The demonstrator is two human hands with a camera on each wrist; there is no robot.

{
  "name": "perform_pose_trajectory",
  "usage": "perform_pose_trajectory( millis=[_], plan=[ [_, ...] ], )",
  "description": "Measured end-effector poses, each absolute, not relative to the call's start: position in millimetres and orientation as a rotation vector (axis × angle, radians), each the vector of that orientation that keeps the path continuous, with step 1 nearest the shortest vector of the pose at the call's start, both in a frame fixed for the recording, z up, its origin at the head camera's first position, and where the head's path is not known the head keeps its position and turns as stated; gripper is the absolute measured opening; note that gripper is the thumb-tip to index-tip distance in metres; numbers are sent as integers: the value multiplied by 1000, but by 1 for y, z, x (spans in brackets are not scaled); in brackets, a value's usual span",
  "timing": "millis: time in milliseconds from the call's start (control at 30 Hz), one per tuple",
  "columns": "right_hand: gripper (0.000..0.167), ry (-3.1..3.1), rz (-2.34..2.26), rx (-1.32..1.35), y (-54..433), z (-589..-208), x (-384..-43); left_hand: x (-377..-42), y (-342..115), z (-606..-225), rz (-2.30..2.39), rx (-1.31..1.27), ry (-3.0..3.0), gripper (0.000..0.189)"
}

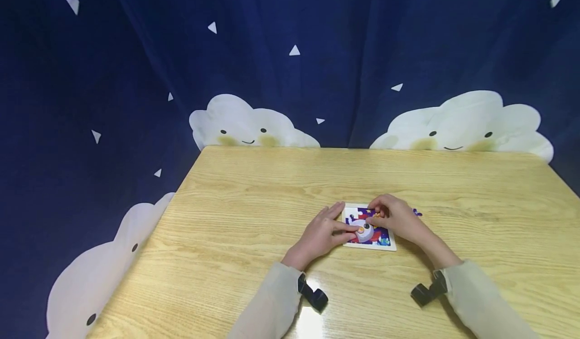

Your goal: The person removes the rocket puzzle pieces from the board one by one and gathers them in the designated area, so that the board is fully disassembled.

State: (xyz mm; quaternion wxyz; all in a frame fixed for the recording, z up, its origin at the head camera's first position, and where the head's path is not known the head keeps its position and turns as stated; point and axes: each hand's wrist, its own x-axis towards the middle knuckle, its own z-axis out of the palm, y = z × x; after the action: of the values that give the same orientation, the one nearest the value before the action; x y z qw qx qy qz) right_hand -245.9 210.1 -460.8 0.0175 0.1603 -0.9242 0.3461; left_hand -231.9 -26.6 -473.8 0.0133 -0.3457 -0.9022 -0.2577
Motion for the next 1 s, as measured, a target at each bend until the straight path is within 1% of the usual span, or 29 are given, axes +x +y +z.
perform_pose_trajectory(
  millis=[133,400,600,1000],
  plan=[
    [29,-2925,1021,548,208,-457,-248,-232,-26,-475,-801,-1081,-2815,27],
    [22,-2988,1053,582,202,-448,-252,-233,-27,-476,-791,-1078,-2811,26],
    [22,-3043,1022,633,198,-443,-254,-233,-27,-476,-802,-1081,-2810,26],
    [26,-2968,936,707,201,-447,-252,-233,-28,-476,-810,-1079,-2806,26]
  ],
)
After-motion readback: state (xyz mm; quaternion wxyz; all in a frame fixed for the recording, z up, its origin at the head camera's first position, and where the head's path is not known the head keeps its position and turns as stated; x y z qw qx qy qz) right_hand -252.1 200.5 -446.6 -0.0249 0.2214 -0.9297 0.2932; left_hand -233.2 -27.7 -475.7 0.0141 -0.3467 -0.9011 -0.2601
